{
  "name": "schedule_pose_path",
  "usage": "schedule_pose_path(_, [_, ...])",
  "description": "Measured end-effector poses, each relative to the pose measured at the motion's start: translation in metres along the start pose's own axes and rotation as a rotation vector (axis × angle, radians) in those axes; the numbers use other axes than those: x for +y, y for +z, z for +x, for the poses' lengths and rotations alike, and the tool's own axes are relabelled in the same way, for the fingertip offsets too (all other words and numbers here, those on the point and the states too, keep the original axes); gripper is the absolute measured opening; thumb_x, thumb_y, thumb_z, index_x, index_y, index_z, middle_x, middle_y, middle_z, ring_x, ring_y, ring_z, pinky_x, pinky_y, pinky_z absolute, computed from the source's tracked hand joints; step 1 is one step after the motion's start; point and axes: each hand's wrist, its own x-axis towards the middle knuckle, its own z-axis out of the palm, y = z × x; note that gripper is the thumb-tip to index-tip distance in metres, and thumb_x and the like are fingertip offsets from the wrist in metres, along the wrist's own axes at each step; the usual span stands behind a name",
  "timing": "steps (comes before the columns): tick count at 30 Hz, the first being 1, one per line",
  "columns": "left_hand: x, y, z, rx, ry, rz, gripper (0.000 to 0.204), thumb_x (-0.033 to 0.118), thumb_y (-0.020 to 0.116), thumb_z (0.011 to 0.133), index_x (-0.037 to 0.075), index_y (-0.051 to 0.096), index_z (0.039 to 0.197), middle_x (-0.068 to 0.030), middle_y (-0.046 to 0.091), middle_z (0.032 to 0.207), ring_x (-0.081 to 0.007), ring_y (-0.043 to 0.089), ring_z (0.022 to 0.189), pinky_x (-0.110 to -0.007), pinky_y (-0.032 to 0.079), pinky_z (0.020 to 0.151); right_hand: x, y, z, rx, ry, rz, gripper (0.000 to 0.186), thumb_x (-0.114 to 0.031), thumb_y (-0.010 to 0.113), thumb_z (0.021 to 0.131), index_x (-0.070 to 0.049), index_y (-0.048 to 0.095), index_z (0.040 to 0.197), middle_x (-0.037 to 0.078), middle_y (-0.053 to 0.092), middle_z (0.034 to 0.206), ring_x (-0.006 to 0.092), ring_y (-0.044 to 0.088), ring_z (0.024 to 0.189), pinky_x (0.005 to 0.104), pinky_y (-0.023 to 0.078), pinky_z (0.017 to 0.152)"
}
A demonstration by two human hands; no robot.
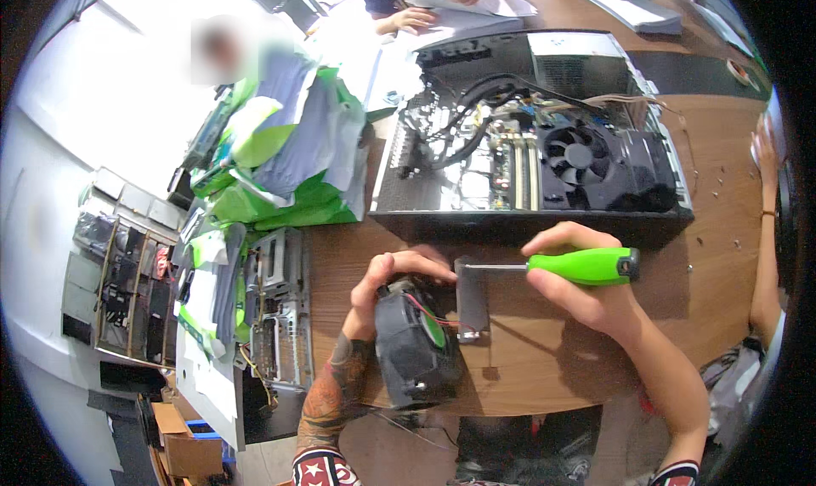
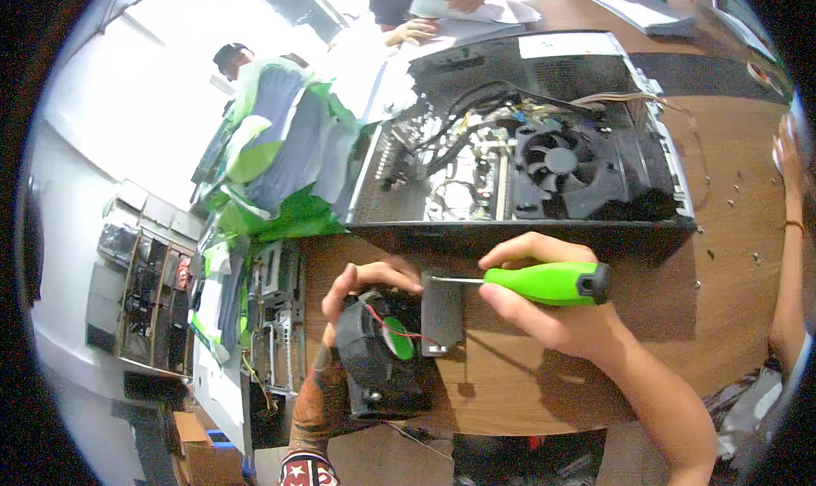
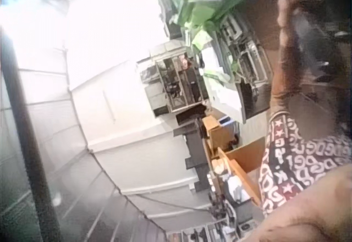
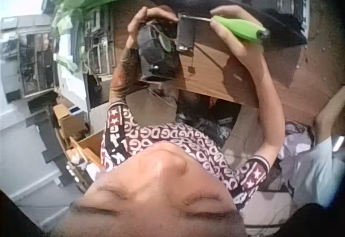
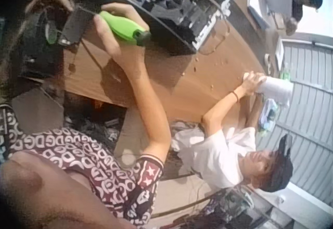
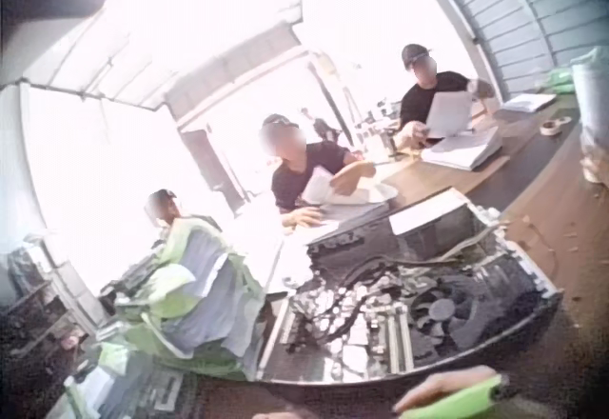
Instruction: The person disassembles a computer fan assembly by loosening and removing screws with a screwdriver and separating the metal bracket and shroud from the fan.
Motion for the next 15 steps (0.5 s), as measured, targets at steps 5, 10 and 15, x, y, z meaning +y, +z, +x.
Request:
schedule_pose_path(5, [-0.003,-0.001,0.007,-0.087,0.032,0.085,0.081,0.055,0.019,0.093,-0.009,0.069,0.099,-0.0252,0.062,0.11,-0.0337,0.06,0.101,-0.039,0.044,0.094,-0.005,-0.003,-0.008,0.078,0.158,0.081,0.017,-0.006,0.07,0.081,-0.001,0.065,0.096,0.003,0.065,0.077,0.0083,0.059,0.071,0.0241,0.047,0.065])
schedule_pose_path(10, [-0.003,-0.001,0.002,-0.043,-0.014,0.025,0.081,0.056,0.022,0.093,-0.009,0.069,0.098,-0.0266,0.061,0.115,-0.035,0.059,0.107,-0.041,0.042,0.098,-0.003,0.001,-0.005,0.103,0.16,0.121,0.017,-0.008,0.07,0.082,-0.001,0.065,0.096,0.003,0.064,0.077,0.008,0.058,0.072,0.0235,0.046,0.067])
schedule_pose_path(15, [-0.004,-0.001,0.004,-0.019,-0.025,-0.022,0.078,0.057,0.031,0.087,-0.009,0.071,0.095,-0.0245,0.063,0.112,-0.0334,0.058,0.104,-0.04,0.041,0.098,-0.005,-0.001,-0.006,0.076,0.191,0.125,0.017,-0.009,0.071,0.082,-0.001,0.065,0.096,0.003,0.064,0.079,0.0083,0.057,0.073,0.0236,0.046,0.067])
